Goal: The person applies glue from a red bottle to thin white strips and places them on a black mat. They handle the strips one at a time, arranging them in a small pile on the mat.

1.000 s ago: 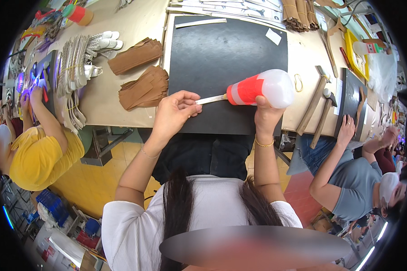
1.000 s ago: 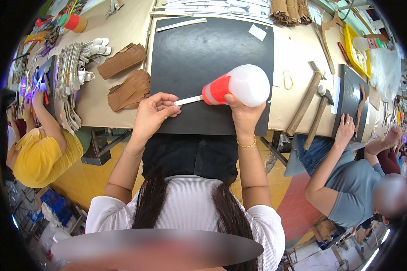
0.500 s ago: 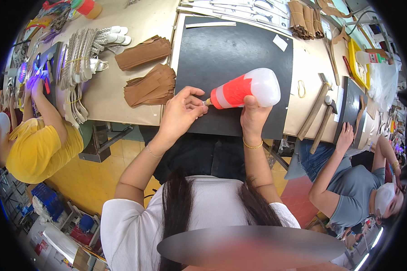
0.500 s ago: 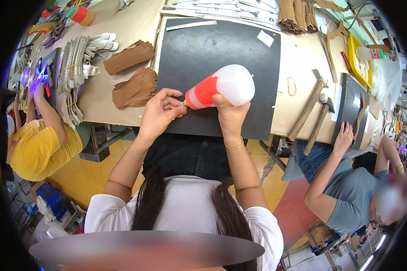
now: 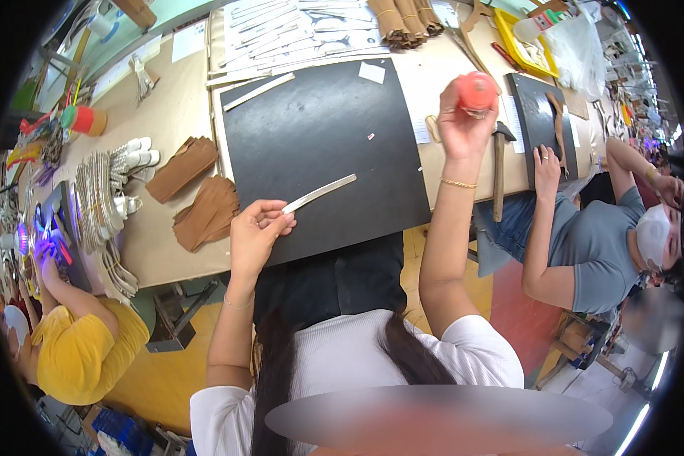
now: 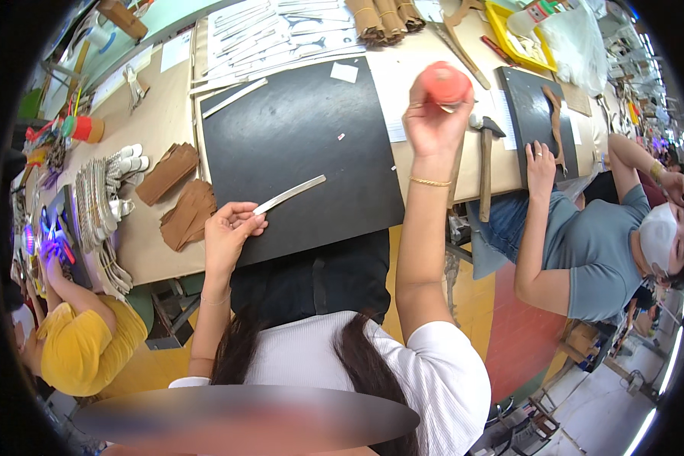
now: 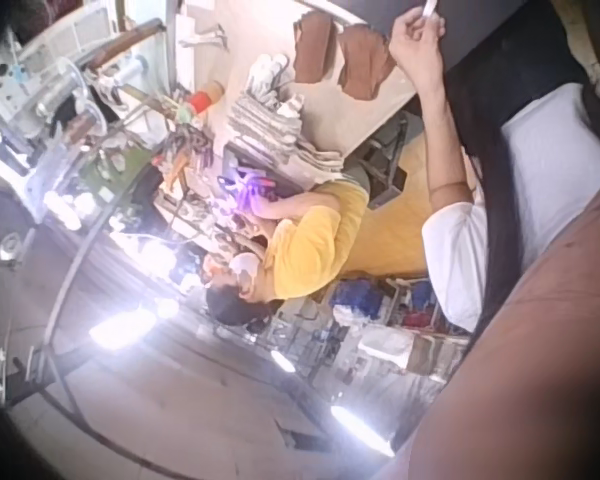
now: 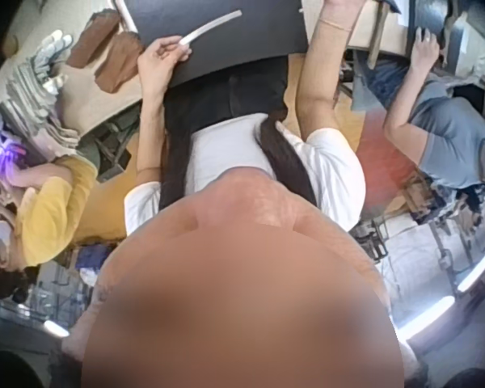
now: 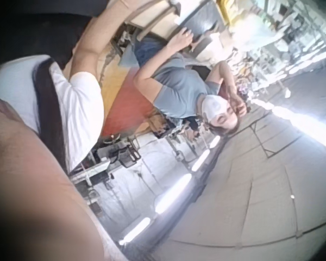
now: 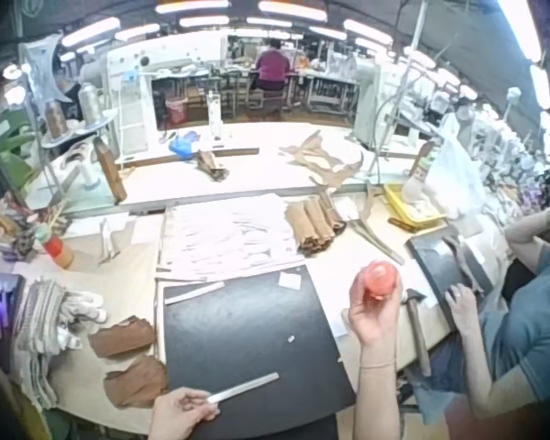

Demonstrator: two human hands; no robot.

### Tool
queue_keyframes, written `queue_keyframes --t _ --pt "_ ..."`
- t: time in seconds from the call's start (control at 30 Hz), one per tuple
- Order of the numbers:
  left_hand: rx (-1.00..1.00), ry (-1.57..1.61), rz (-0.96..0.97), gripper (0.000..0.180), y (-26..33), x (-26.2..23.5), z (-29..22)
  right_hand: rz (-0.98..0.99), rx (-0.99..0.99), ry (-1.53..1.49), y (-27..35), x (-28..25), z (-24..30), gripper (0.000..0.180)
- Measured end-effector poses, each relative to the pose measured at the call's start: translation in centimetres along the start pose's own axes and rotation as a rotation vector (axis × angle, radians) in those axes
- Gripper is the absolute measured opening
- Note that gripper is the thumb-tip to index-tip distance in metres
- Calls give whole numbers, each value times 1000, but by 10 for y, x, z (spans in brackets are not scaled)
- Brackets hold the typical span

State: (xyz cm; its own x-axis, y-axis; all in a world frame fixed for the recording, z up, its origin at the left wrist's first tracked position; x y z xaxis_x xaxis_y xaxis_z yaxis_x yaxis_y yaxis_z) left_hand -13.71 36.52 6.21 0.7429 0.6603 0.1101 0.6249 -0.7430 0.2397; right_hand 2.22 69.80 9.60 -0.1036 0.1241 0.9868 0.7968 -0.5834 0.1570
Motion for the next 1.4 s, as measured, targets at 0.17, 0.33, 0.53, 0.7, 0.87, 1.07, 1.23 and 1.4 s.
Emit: queue_keyframes --t 0.17,0.33,0.53,0.7,0.87,1.07,1.23,1.4 --pt "17 -30 -12 20 -1 1 -1 210 -144 -295 20 3 72 50" --pt "11 -32 9 18 -2 2 -1 323 -68 -439 37 -6 100 47" --pt "31 23 19 18 1 0 2 281 -112 -233 52 4 115 60" --pt "7 68 -7 21 4 -4 3 204 -202 -115 67 31 121 67" --pt "52 181 -54 21 0 -7 -3 163 -283 -37 69 56 107 74" --pt "261 131 -113 23 -48 -13 -39 105 -161 78 48 23 34 97" --pt "434 -409 -292 43 -61 -26 -69 -5 89 232 46 -16 -47 52" --pt "558 -468 -279 34 -21 -36 -72 -66 116 565 48 -28 -93 41"
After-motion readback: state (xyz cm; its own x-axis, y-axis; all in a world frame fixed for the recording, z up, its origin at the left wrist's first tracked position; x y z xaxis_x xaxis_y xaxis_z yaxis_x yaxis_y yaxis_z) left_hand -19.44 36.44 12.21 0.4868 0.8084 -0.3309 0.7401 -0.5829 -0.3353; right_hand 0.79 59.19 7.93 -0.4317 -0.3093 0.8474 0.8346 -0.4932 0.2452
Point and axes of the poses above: each hand's wrist, its own y-axis away from the middle knuckle, its own x-axis out of the palm, z = x × y, the point moved 5 cm from there along -y, towards the middle knuckle, and after that the axes turned 15 degrees about x, right-handed, at the moved point
